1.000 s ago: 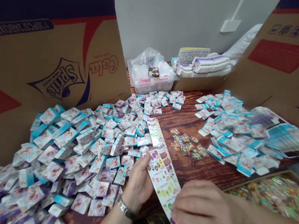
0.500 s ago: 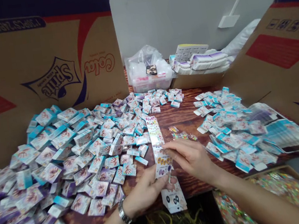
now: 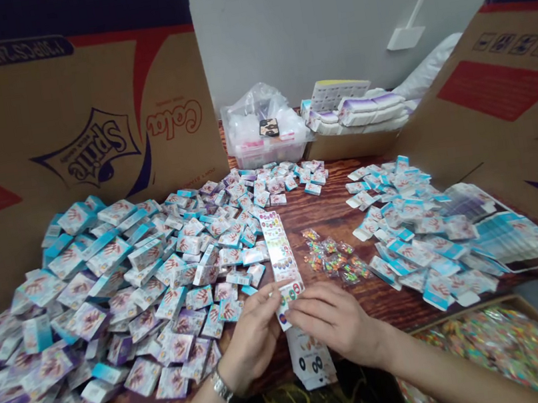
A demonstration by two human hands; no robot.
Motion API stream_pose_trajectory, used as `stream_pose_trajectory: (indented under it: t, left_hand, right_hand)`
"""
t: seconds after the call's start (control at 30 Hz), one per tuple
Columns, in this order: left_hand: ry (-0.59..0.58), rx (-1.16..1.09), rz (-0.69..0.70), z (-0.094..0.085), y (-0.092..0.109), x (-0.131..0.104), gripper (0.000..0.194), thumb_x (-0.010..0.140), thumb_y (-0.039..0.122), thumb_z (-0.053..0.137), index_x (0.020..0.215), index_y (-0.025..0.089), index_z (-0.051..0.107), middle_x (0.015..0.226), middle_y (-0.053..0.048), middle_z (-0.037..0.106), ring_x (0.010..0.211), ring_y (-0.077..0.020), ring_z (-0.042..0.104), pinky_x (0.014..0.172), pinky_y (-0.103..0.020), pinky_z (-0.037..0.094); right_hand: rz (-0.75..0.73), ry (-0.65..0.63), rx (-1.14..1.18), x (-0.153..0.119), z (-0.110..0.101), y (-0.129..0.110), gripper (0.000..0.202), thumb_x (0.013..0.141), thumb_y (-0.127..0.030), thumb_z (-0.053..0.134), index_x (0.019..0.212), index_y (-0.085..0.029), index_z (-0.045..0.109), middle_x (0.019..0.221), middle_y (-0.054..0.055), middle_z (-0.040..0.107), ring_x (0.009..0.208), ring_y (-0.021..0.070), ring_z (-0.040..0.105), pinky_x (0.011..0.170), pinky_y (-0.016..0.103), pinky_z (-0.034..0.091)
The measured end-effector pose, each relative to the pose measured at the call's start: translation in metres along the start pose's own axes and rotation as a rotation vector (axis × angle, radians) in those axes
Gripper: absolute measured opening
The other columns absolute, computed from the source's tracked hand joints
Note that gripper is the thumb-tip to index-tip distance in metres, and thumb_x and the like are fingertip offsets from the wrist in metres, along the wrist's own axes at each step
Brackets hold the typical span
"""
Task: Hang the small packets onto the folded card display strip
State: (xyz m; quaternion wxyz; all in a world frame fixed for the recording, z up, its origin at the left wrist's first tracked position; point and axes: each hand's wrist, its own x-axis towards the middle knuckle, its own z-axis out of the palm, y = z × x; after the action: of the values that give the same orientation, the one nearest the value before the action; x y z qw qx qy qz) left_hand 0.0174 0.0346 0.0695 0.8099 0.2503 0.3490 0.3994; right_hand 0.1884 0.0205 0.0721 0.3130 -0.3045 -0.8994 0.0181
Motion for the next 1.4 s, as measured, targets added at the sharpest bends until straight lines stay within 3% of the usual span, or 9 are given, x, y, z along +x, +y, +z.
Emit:
stream_pose_trajectory:
  t: [0.23,0.43,0.53,0.6,0.73,0.83,1.0,1.23,1.4]
  left_hand:
    - [0.039,0.44,0.139,-0.005,-0.014,0.0,0.043,0.08,0.039,0.061,0.119,0.022,0.058,0.128,-0.007,0.057,0.119,-0.0234,0.051,0.1,-0.034,0.04]
    - [0.049,0.719,0.268,-0.019,-0.037,0.021,0.06,0.086,0.039,0.051,0.138,0.019,0.03,0.102,-0.009,0.069,0.089,-0.0209,0.067,0.081,-0.034,0.054]
    - [0.085,0.776,0.311,-0.022,-0.041,0.029,0.058,0.083,0.041,0.054,0.134,0.02,0.035,0.121,-0.012,0.06,0.103,-0.0222,0.063,0.089,-0.034,0.051]
    - [0.104,0.795,0.323,-0.023,-0.038,0.03,0.052,0.082,0.044,0.055,0.127,0.02,0.044,0.129,-0.013,0.054,0.114,-0.0234,0.057,0.097,-0.036,0.046]
    - [0.082,0.802,0.259,-0.025,-0.031,0.027,0.043,0.08,0.05,0.054,0.11,0.02,0.058,0.116,-0.012,0.064,0.106,-0.0243,0.062,0.095,-0.039,0.048]
    - [0.088,0.805,0.263,-0.023,-0.033,0.026,0.042,0.077,0.052,0.056,0.105,0.02,0.062,0.107,-0.011,0.068,0.099,-0.0239,0.065,0.091,-0.038,0.05]
    - [0.105,0.816,0.256,-0.014,-0.034,0.026,0.038,0.076,0.049,0.059,0.101,0.022,0.067,0.104,-0.01,0.07,0.099,-0.0248,0.065,0.091,-0.037,0.049]
    - [0.14,0.765,0.244,-0.014,-0.027,0.02,0.034,0.075,0.047,0.063,0.099,0.024,0.069,0.102,-0.01,0.07,0.096,-0.0253,0.065,0.088,-0.036,0.051]
    - [0.117,0.709,0.207,-0.007,-0.029,0.02,0.034,0.076,0.046,0.062,0.101,0.023,0.068,0.103,-0.01,0.07,0.098,-0.0247,0.064,0.087,-0.035,0.051]
  right_hand:
    - [0.58,-0.063,0.399,0.003,-0.002,0.011,0.023,0.088,-0.021,0.055,0.11,-0.022,0.056,0.099,0.005,0.055,0.093,0.0162,0.054,0.08,0.03,0.048]
    - [0.425,-0.174,0.12,-0.009,0.01,0.025,0.022,0.093,-0.032,0.046,0.091,-0.019,0.063,0.083,0.005,0.058,0.083,0.017,0.052,0.074,0.029,0.043]
    - [0.559,-0.352,-0.016,-0.013,0.001,0.068,0.019,0.091,-0.034,0.049,0.09,-0.021,0.063,0.089,0.003,0.06,0.088,0.0138,0.054,0.079,0.024,0.042]
    - [0.84,-0.414,-0.168,-0.021,-0.015,0.111,0.02,0.094,-0.034,0.046,0.094,-0.021,0.062,0.096,0.003,0.061,0.094,0.0129,0.055,0.083,0.023,0.042]
    - [1.142,-0.449,-0.363,-0.048,-0.039,0.188,0.024,0.093,-0.028,0.048,0.109,-0.012,0.057,0.111,0.011,0.057,0.099,0.02,0.057,0.085,0.037,0.047]
    - [1.271,-0.514,-0.423,-0.063,-0.029,0.214,0.033,0.089,-0.032,0.055,0.117,-0.015,0.052,0.116,0.008,0.056,0.097,0.0203,0.058,0.081,0.041,0.051]
    - [1.259,-0.561,-0.413,-0.056,-0.006,0.232,0.032,0.09,-0.032,0.054,0.117,-0.015,0.053,0.116,0.009,0.056,0.098,0.0203,0.058,0.082,0.04,0.051]
    - [0.88,-0.693,-0.184,-0.054,-0.025,0.251,0.031,0.09,-0.032,0.054,0.117,-0.016,0.053,0.117,0.008,0.056,0.098,0.0202,0.058,0.082,0.041,0.05]
    - [0.821,-0.65,-0.137,-0.069,-0.023,0.242,0.027,0.089,-0.031,0.055,0.11,-0.014,0.057,0.114,0.009,0.056,0.098,0.0201,0.057,0.084,0.04,0.048]
